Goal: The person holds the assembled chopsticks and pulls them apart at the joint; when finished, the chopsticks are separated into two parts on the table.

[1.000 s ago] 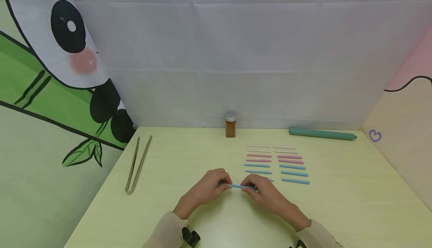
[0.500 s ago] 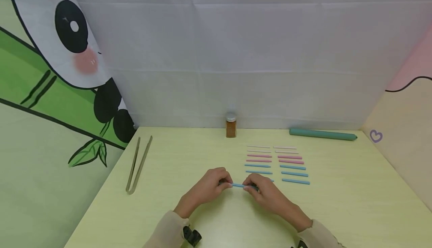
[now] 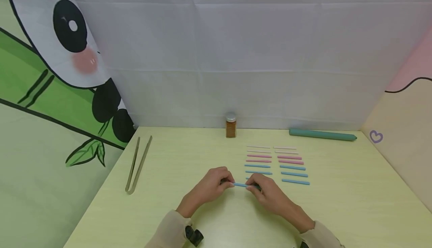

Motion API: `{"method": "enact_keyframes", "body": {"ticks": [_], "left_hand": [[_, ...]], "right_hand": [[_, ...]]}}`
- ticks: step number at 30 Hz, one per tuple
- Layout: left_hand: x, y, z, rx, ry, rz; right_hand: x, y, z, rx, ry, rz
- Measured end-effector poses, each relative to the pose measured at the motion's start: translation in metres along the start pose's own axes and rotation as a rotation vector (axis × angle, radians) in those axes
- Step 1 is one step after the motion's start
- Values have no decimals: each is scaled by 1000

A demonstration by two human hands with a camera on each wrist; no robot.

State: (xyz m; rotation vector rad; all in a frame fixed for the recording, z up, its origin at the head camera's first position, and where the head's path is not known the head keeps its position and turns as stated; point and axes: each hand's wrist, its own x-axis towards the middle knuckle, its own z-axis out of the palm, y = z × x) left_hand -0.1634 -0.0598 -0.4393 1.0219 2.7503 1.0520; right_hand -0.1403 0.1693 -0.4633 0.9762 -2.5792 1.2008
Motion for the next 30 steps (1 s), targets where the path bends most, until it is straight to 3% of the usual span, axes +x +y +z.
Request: {"method": "enact_keyframes", "body": {"ticks": [10, 30], "left_hand": [[2, 0, 2, -9, 6, 4], [2, 5, 2, 13, 4, -18]], "right_hand": [[-3, 0, -2, -5, 14, 5], [-7, 5, -2, -45, 97, -87]]}}
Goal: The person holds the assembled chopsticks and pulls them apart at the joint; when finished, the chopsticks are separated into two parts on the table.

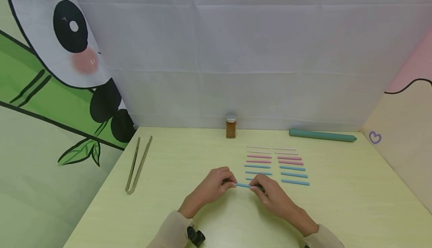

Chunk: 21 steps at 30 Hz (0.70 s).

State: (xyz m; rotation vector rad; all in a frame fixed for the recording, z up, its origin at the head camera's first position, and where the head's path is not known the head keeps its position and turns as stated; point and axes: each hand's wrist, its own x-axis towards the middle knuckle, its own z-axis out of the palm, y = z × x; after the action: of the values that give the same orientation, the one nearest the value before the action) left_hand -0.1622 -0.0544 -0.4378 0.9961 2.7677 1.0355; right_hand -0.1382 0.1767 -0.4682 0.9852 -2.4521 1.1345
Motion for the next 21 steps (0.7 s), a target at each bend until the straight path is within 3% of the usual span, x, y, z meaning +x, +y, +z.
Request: {"method": "enact_keyframes", "body": {"ticks": [21], "left_hand": [[2, 4, -2, -2, 27, 29]], "right_hand": [[-3, -1, -3, 8, 76, -97]]}}
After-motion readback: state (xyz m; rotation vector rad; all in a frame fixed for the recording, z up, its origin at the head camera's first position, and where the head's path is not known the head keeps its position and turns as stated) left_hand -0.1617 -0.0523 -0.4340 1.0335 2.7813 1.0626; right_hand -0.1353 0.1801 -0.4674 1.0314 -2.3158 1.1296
